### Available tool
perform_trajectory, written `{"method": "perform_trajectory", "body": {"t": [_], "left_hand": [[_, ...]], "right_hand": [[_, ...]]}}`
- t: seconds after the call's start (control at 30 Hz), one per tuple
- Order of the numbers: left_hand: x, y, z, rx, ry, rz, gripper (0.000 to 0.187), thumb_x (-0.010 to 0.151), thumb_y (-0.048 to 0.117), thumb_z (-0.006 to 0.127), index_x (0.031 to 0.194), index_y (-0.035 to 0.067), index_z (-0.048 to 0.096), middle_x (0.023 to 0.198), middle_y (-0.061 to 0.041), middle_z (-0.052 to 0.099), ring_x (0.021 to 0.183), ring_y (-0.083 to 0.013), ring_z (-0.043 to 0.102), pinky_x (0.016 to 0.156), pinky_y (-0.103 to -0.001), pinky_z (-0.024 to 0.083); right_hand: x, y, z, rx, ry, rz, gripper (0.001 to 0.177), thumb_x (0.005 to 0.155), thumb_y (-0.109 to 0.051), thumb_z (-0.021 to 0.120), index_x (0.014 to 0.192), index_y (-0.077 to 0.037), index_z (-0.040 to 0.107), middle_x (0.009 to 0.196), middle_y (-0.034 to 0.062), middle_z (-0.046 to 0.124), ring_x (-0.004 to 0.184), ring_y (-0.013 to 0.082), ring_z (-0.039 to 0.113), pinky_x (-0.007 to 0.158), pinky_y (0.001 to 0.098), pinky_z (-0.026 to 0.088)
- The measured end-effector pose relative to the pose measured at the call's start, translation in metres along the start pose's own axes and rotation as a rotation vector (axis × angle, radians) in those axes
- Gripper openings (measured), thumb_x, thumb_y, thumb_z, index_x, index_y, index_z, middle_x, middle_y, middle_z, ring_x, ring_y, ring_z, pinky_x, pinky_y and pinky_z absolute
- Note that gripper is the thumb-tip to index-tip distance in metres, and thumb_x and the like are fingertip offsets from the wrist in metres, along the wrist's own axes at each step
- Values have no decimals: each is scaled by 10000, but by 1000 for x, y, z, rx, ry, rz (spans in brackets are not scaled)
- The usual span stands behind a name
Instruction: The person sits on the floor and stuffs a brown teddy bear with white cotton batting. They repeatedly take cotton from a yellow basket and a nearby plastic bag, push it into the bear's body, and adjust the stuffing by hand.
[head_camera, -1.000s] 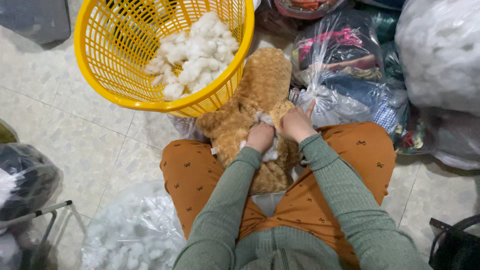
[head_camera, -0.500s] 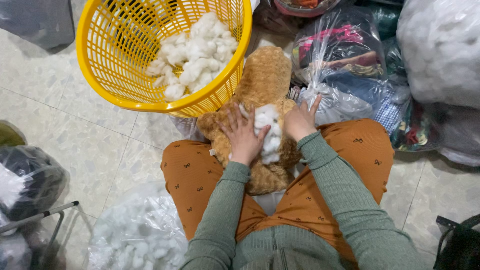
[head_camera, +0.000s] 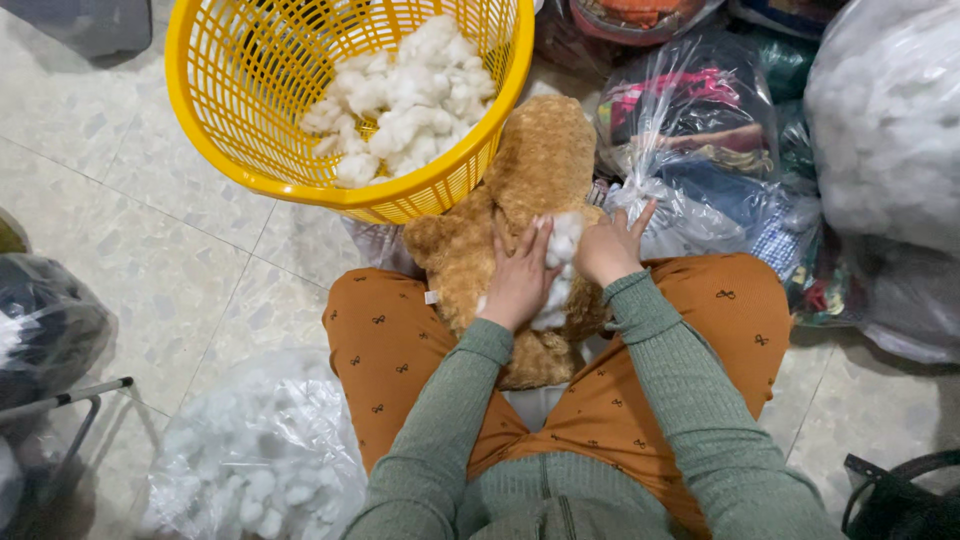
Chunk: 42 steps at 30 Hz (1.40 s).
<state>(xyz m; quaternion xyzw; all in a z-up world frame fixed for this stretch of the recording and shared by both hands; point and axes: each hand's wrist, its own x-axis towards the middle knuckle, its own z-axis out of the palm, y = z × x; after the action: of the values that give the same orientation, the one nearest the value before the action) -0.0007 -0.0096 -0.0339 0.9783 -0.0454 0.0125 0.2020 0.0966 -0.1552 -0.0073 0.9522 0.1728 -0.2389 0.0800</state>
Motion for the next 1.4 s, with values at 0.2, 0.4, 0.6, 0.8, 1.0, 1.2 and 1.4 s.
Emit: {"method": "perform_trajectory", "body": {"t": [0.2,0.4,0.6,0.8,1.0,1.2,1.4], "left_hand": [[9,-7,29,201,-290,69,468,1035,452,439,1400,201,591,1526,-43,522,1639,-298,83,1192,-730,-143],[17,-12,9,255,-361,-38,435,1049,449,481,1375,203,629,1512,-61,564,1626,-345,50,1184,-716,-172],[6,3,-35,47,-27,-39,694,863,493,593,1503,241,504,1484,-97,528,1530,-387,121,1126,-727,-172],[-17,-7,-80,-22,-72,-238,573,906,495,632,1386,186,583,1489,-64,538,1543,-412,150,1136,-779,-117],[-50,-34,-115,-243,131,-265,493,973,454,652,1380,176,653,1354,-91,639,1396,-381,465,1269,-646,149],[-55,-22,-119,105,-272,-171,692,547,437,908,1176,196,748,1201,-97,662,1271,-359,470,1147,-721,9],[-39,-25,-81,47,-25,-99,210,743,303,851,914,185,818,923,-51,737,1162,-303,567,1198,-678,113]], "right_hand": [[-1,5,2,16,23,-48,344,916,-300,616,1078,-63,806,1459,196,562,1495,422,317,1064,817,-155],[-9,3,0,206,-6,-32,427,946,-450,590,1218,-156,740,1496,167,530,1550,368,295,1143,802,-129],[1,-7,29,189,395,-23,838,927,-627,571,1526,-76,373,1575,311,352,1474,466,274,1085,780,-97],[3,-21,56,168,384,-24,860,970,-560,519,1657,-156,194,1589,342,291,1504,475,247,1119,778,-62],[-2,-31,48,124,513,-85,781,1037,-564,440,1685,-227,163,1650,311,221,1551,451,196,1154,755,-55],[-21,-40,32,268,532,-199,813,1021,-657,359,1660,-203,146,1678,296,138,1566,445,82,1140,763,-60],[-49,-41,41,348,371,-132,819,1009,-652,358,1655,-203,126,1685,274,96,1571,433,28,1145,763,-66]]}}
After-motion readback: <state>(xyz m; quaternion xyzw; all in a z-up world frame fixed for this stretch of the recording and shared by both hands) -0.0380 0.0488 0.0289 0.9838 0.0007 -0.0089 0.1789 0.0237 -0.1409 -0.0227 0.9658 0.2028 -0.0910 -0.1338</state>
